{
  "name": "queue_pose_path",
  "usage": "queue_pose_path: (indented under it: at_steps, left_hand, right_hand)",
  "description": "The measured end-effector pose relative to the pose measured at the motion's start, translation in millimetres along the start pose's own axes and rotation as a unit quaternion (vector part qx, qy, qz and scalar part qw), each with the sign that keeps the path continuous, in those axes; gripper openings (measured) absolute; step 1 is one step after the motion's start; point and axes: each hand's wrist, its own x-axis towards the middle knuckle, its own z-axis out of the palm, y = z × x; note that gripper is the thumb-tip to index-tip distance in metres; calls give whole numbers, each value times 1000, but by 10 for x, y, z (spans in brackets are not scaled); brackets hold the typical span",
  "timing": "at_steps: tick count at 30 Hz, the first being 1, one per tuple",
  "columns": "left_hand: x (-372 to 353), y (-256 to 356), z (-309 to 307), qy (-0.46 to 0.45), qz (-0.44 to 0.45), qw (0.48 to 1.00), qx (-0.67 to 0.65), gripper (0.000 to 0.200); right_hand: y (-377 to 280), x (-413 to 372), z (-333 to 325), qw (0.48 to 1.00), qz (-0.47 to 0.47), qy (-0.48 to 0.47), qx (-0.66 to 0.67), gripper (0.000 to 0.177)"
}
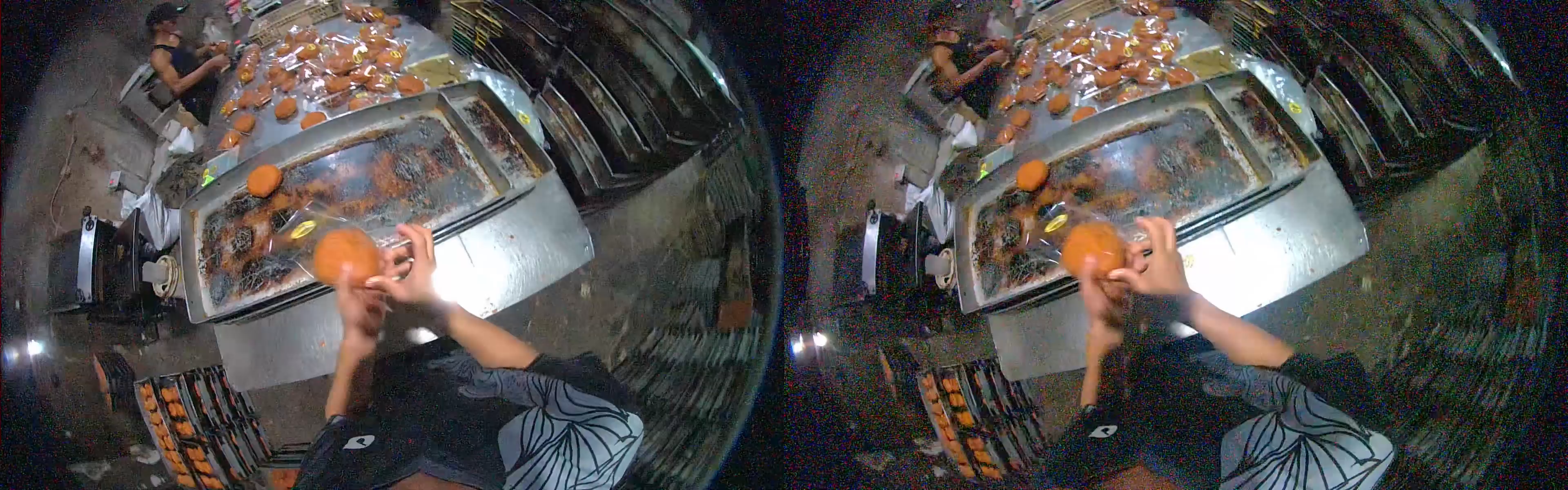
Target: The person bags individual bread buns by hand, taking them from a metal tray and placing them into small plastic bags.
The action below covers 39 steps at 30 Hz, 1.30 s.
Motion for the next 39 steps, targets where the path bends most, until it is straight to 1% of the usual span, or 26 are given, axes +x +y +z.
queue_pose_path:
  at_steps: [2,3,4,6,7,9,10,12,14,16,17,18,19,20,21,24,26,27,29,30,31,33,34,35,38,39]
  left_hand:
    - [97,-488,-223,24,92,985,145,38]
    - [-120,-377,197,-2,162,864,477,27]
    - [-24,-587,-129,-108,273,736,610,22]
    - [5,-1014,-466,-115,28,855,505,22]
    - [154,-1482,-720,-192,263,773,544,18]
    - [180,-1794,-578,-184,417,672,584,16]
    - [246,-1897,-696,-186,421,670,582,16]
    - [375,-2054,-1124,-271,360,588,672,13]
    - [393,-1977,-1088,-240,274,679,637,12]
    - [397,-1948,-1216,-197,180,682,681,15]
    - [422,-1905,-1250,-159,158,652,724,18]
    - [378,-1743,-1079,-113,86,719,681,21]
    - [281,-1558,-798,-68,10,776,627,25]
    - [241,-1540,-662,-53,27,820,569,28]
    - [310,-1523,-666,-69,41,750,656,26]
    - [373,-1575,-550,-41,59,768,636,23]
    - [355,-1502,-228,-125,33,590,797,24]
    - [368,-1575,-255,-124,36,595,793,24]
    - [402,-1707,-342,-202,104,690,687,24]
    - [305,-1472,32,-156,1,700,697,23]
    - [297,-1475,0,-156,7,702,695,23]
    - [323,-1447,-118,-132,62,878,456,19]
    - [380,-1348,-167,-206,191,771,571,15]
    - [357,-1288,-229,-203,198,773,568,15]
    - [227,-985,-257,-157,104,805,562,12]
    - [147,-846,-199,-79,106,814,566,11]
  right_hand:
    - [137,29,-314,990,67,-43,-118,24]
    - [263,201,-441,987,59,-101,-108,19]
    - [227,478,-535,991,33,-57,-119,19]
    - [315,1225,-553,984,-51,45,-163,26]
    - [-118,1508,-449,980,-50,84,-176,23]
    - [-168,1941,-125,927,-207,155,-270,31]
    - [-85,2013,-26,861,-277,189,-381,40]
    - [-32,1402,-177,958,-263,-34,-112,53]
    - [216,458,-563,967,-74,-240,-38,48]
    - [728,-473,-988,871,243,-401,-145,37]
    - [1373,-1079,-1143,902,147,-405,-9,37]
    - [998,-1206,-1349,917,165,-362,-19,38]
    - [829,-1201,-1414,930,51,-342,-126,36]
    - [864,-1212,-1405,909,107,-364,-172,35]
    - [957,-1249,-1412,883,160,-384,-217,33]
    - [1600,-1647,-1479,886,174,-369,-220,28]
    - [1531,-1678,-1473,898,241,-276,-244,25]
    - [1452,-1678,-1493,897,306,-173,-269,21]
    - [1346,-1673,-1504,915,279,-143,-254,18]
    - [1273,-1660,-1466,934,253,-110,-229,15]
    - [1087,-1574,-1419,934,248,-112,-233,15]
    - [548,-1237,-1320,942,333,9,-39,12]
    - [391,-1121,-1255,949,298,5,-99,11]
    - [446,-1131,-1186,950,294,0,-104,11]
    - [571,-1105,-1041,920,4,-141,-367,14]
    - [475,-1063,-919,918,1,-148,-369,14]
